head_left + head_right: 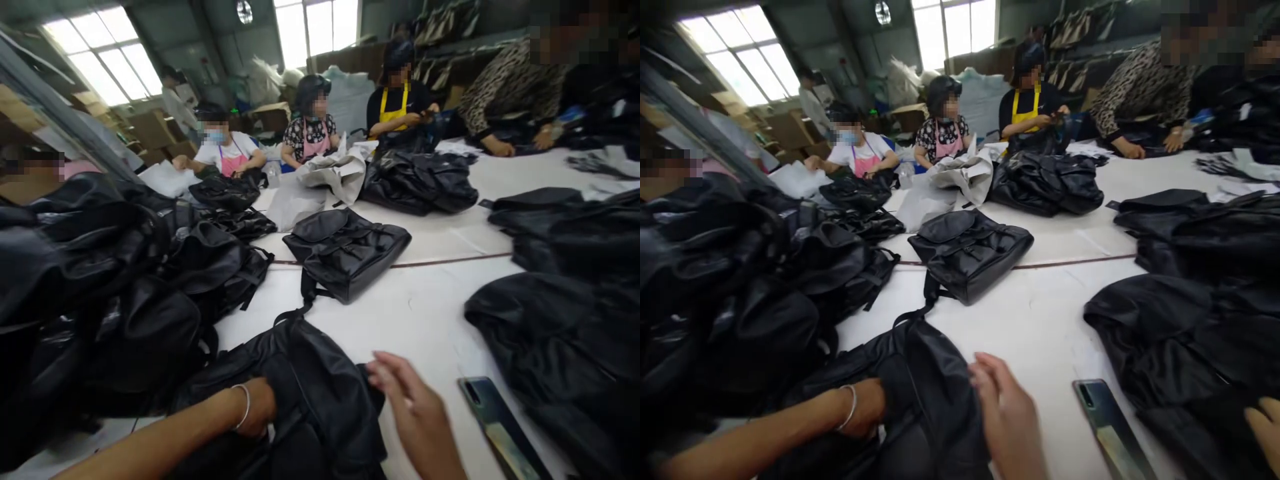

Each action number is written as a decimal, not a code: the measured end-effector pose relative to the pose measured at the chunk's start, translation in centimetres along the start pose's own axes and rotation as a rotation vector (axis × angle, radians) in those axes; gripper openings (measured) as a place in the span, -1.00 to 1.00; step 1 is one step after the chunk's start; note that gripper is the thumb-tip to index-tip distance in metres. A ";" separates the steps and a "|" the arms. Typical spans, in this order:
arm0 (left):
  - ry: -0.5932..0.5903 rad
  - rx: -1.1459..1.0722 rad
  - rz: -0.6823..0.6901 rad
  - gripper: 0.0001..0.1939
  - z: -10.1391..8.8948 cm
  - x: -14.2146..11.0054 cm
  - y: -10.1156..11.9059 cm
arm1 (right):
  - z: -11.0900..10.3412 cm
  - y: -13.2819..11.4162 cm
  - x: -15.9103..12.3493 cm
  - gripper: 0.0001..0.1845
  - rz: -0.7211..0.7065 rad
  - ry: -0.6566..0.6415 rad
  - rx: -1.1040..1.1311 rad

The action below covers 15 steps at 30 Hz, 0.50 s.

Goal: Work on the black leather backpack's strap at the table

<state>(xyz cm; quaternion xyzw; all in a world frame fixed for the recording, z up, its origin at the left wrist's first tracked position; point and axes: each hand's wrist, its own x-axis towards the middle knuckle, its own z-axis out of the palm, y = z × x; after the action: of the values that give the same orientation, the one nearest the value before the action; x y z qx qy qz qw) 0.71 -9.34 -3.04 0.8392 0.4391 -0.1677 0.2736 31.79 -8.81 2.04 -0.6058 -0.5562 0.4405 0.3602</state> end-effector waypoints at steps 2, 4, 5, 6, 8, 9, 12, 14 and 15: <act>0.021 0.011 -0.010 -0.80 -0.5 -1.4 -0.8 | 5.5 -0.9 -1.3 -0.68 -0.072 -0.252 0.071; 0.172 0.002 -0.111 -0.64 -0.5 -4.1 -1.9 | 11.9 -0.8 -2.6 -0.70 -0.107 -0.438 0.109; 0.286 -0.004 -0.194 -0.56 -0.1 -5.9 -2.5 | 15.0 -0.6 -3.1 -0.66 -0.075 -0.475 0.125; 0.410 -0.007 -0.287 -0.52 0.5 -7.9 -3.0 | 17.8 -0.1 -3.5 -0.59 -0.018 -0.479 0.137; 0.631 -0.002 -0.483 -0.46 2.5 -11.5 -3.8 | 21.9 1.0 -3.8 -0.47 0.095 -0.457 0.131; 0.707 -0.034 -0.572 -0.41 3.8 -12.9 -3.9 | 23.1 1.6 -3.7 -0.46 0.135 -0.455 0.104; 0.814 -0.271 -0.730 -0.30 7.5 -15.0 -3.1 | 23.6 2.8 -3.3 -0.57 0.161 -0.454 -0.050; 0.842 -0.406 -0.736 -0.23 9.1 -15.1 -2.2 | 22.5 2.9 -3.3 -0.66 0.143 -0.443 -0.158; 0.856 -0.443 -0.726 -0.20 9.5 -14.9 -1.9 | 21.9 2.8 -3.4 -0.65 0.131 -0.463 -0.199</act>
<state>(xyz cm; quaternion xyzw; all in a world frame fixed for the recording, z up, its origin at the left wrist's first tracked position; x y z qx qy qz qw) -9.56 -23.85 -3.33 0.5514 0.7933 0.1977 0.1663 12.37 -13.74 -7.82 -0.5559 -0.6240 0.5329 0.1327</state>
